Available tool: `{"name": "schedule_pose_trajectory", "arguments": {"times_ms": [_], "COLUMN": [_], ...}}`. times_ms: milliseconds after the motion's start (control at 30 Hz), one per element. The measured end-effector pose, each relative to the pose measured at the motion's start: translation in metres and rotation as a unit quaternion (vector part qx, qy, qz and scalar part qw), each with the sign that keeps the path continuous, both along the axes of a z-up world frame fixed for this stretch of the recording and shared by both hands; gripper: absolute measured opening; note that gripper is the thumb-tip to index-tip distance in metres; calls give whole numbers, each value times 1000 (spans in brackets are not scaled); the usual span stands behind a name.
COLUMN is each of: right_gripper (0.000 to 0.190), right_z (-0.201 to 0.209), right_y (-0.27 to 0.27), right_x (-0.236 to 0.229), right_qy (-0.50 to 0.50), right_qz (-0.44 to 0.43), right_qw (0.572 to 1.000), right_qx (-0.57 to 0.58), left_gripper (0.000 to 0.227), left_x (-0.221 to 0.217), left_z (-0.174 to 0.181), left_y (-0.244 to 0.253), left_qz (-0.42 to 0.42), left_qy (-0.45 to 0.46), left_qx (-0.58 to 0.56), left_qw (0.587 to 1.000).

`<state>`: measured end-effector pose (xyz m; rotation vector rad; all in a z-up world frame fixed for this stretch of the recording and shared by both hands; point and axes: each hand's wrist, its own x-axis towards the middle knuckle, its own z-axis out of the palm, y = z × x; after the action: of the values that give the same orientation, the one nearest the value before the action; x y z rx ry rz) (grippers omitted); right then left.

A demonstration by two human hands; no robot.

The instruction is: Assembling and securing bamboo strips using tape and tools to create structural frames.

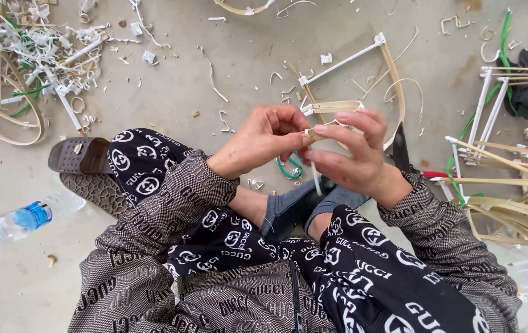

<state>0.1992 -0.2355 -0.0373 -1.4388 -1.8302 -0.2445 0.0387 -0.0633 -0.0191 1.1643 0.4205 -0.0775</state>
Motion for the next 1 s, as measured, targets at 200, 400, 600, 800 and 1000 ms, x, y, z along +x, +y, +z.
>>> {"name": "schedule_pose_trajectory", "arguments": {"times_ms": [200, 400, 600, 800, 1000], "right_gripper": [21, 19, 10, 18, 20], "right_z": [12, 41, 28, 11, -35], "right_y": [-15, -8, 3, -6, -3], "right_x": [2, 12, 20, 7, 33], "right_qy": [35, -8, 15, 178, 530], "right_qz": [60, 56, 11, -86, 13], "right_qw": [997, 998, 987, 950, 683], "right_qx": [-33, -34, -157, -241, -502], "left_gripper": [15, 19, 27, 23, 27], "left_x": [-1, 2, 3, -3, 1], "left_z": [-10, -22, -12, -1, 17], "left_y": [-1, -16, -26, -29, -37], "left_qz": [-16, -51, -85, -78, -56], "left_qy": [9, 4, 24, 0, -18], "left_qx": [-17, 44, 85, 273, 250], "left_qw": [1000, 998, 992, 959, 966]}}
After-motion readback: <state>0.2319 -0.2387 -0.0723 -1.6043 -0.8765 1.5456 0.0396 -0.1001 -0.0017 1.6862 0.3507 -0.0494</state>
